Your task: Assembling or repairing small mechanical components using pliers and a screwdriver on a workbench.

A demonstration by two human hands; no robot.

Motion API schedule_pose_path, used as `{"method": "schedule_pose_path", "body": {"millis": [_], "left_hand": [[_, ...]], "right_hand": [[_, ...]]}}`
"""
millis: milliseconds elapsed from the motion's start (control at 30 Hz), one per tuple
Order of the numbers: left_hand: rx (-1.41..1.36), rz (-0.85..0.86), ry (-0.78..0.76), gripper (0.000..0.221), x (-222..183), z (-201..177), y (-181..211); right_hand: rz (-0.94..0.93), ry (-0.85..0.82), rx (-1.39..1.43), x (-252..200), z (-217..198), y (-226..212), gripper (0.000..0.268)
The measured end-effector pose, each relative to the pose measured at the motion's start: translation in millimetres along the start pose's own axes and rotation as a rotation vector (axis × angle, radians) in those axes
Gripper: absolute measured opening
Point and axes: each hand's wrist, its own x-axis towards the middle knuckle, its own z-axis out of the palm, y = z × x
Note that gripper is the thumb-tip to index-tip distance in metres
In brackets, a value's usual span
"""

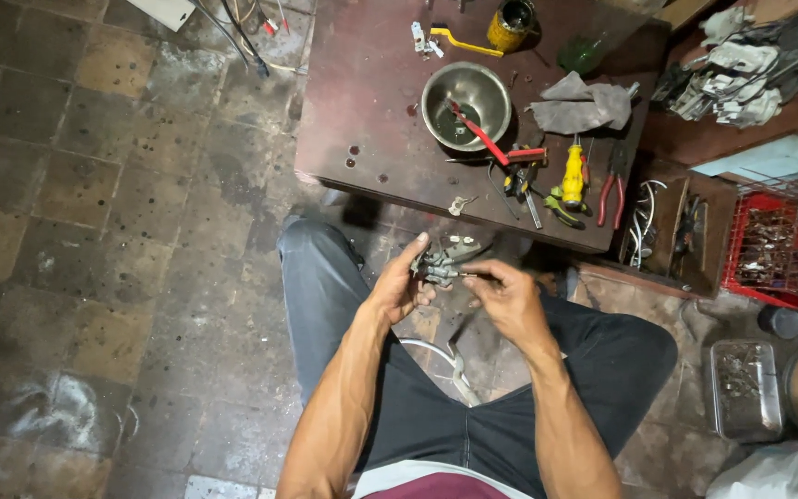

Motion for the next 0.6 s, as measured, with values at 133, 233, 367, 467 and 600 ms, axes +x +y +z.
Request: {"method": "schedule_pose_path", "body": {"millis": [133,233,367,467,600], "left_hand": [[-0.027,0.007,-0.006,0.059,0,1,2],[-0.044,0.000,-0.020,0.060,8,-5,0],[-0.049,-0.016,-0.085,0.064,10,-7,2],[-0.087,-0.019,-0.114,0.064,7,-6,3],[-0.235,-0.017,-0.170,0.064,1,-2,11]], "right_hand": [[-0.038,0.020,0.120,0,-2,-13,0.021],[-0.032,0.042,0.274,-1,-5,-9,0.023],[-0.044,0.035,0.357,-4,-8,-19,0.027],[-0.048,0.041,0.361,-6,-8,-24,0.026],[-0.037,0.073,0.304,0,-8,0,0.021]]}}
